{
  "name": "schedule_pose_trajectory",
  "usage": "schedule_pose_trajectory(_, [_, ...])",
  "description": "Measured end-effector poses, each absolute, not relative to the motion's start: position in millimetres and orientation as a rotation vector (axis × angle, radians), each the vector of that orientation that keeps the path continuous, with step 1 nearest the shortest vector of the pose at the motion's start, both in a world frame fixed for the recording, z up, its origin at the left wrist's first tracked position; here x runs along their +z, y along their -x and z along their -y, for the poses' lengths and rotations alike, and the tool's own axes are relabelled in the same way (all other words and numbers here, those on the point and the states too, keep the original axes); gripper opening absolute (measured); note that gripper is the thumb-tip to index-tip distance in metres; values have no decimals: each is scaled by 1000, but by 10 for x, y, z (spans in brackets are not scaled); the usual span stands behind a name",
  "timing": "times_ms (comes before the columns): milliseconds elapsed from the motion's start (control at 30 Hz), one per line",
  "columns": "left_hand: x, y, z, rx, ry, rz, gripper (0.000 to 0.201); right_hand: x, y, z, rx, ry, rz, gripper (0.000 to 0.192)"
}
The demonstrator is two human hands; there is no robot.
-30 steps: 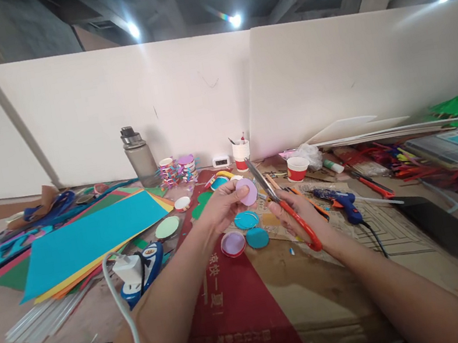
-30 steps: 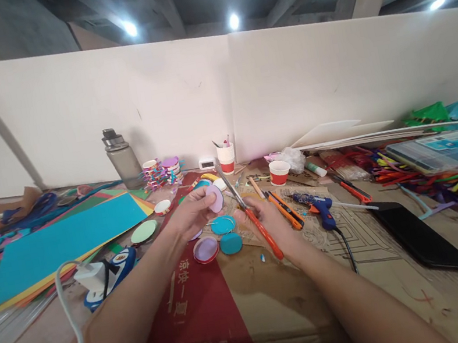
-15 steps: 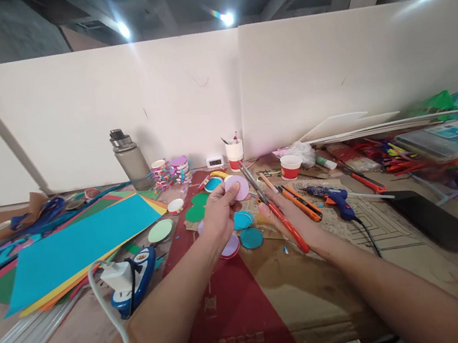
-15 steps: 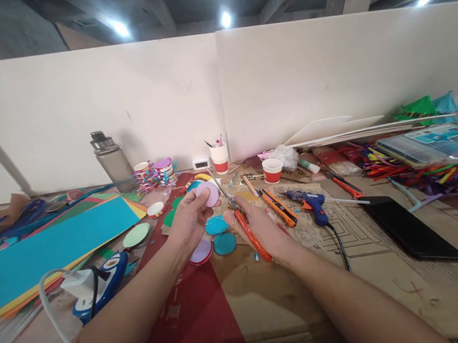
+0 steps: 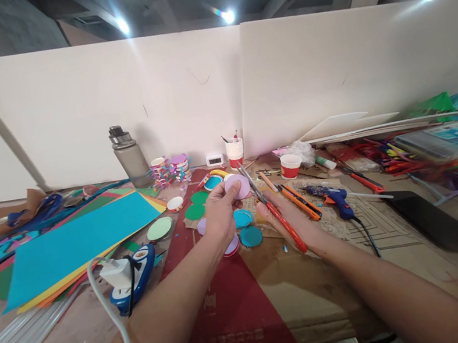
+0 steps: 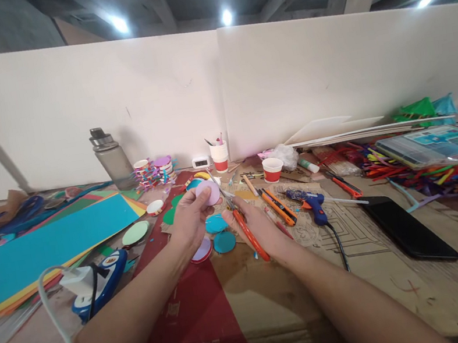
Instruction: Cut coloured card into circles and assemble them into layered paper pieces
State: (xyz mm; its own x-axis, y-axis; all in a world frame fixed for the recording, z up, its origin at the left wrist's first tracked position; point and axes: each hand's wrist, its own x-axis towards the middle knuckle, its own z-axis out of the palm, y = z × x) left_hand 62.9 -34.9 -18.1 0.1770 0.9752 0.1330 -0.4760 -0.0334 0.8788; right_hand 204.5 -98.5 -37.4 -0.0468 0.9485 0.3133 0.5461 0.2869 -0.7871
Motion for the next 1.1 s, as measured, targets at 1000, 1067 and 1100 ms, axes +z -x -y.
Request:
schedule_pose_trajectory(1000, [-182,-643,342,1309,-970,-596,36,-439,-2012,1011,743,1305,1513,33])
schedule_pose_trajectory(1067, [-178,-642,337,1278,-928,-572,37,-474,-2019,979,754,1278,1454,35])
schedule_pose_trajectory(1100, [-174,-640,332,1259,-896,-562,37,-486,-2024,964,755,1262,1421,36])
